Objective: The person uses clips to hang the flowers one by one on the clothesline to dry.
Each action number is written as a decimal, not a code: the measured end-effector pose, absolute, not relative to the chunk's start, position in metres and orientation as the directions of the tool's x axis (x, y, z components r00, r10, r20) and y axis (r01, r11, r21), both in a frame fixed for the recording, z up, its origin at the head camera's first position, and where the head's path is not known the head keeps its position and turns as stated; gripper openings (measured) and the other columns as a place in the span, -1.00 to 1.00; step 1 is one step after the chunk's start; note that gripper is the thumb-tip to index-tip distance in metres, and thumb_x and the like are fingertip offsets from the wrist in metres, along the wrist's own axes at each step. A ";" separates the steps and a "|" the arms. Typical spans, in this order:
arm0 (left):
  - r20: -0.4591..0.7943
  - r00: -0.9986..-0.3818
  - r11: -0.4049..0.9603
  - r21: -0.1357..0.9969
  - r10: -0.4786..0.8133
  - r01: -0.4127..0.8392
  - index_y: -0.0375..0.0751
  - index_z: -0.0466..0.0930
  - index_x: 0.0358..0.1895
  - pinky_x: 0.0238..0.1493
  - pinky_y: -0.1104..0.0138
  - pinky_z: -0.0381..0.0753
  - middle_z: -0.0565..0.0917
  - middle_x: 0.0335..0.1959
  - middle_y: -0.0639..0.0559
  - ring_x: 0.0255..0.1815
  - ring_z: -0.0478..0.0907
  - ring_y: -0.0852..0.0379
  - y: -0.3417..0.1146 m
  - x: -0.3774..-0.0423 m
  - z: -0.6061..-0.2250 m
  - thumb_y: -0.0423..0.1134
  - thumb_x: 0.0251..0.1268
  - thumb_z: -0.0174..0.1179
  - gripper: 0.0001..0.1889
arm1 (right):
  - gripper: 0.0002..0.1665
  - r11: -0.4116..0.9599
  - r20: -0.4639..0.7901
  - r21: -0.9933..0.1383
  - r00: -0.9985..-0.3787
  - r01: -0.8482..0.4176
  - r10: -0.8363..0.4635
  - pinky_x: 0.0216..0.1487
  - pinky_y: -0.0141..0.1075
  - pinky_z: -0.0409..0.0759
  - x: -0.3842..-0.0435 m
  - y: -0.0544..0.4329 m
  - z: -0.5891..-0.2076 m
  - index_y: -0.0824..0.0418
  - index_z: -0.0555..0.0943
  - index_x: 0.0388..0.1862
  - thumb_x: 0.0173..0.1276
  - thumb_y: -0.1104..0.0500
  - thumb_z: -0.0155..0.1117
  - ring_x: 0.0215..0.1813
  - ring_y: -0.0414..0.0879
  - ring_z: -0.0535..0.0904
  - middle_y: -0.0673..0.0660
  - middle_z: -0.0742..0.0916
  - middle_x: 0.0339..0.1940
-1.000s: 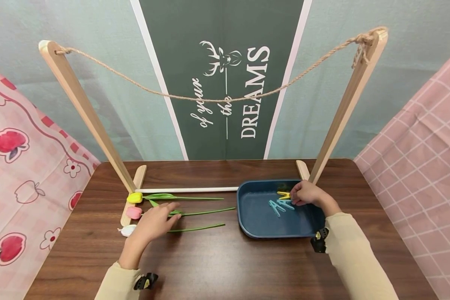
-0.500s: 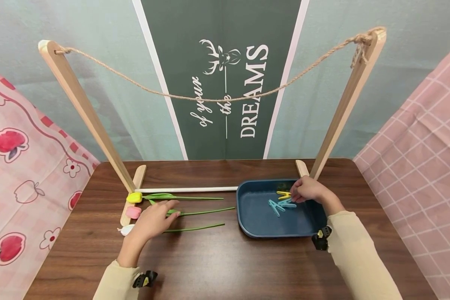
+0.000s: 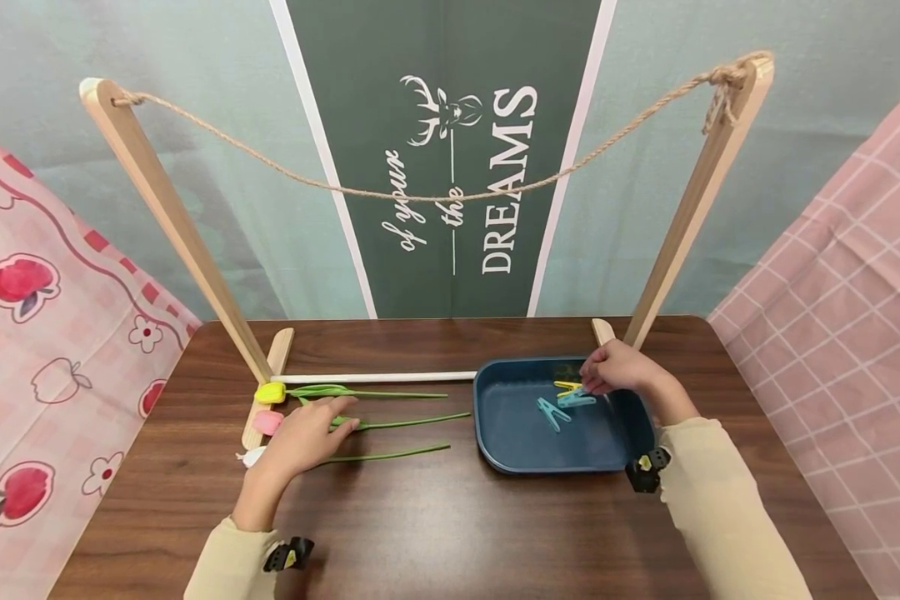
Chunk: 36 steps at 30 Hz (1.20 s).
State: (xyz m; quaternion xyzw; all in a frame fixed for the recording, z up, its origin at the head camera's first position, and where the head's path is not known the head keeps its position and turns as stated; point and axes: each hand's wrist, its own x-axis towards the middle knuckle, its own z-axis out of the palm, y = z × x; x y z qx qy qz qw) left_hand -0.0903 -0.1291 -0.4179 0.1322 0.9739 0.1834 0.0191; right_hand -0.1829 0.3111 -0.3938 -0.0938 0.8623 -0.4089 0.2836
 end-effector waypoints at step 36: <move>0.041 -0.932 0.810 0.480 0.361 0.335 -0.27 0.55 -0.01 -0.11 0.09 0.49 0.63 -0.13 -0.13 -0.09 0.55 -0.08 -0.091 -0.106 -0.407 -0.21 0.20 0.18 -0.68 | -0.73 0.567 -0.189 -0.816 -0.876 -0.110 -0.443 -0.23 -0.17 0.59 -0.162 0.231 -0.359 0.61 0.51 -0.13 0.35 0.37 0.02 -0.24 0.13 0.65 0.33 0.68 -0.30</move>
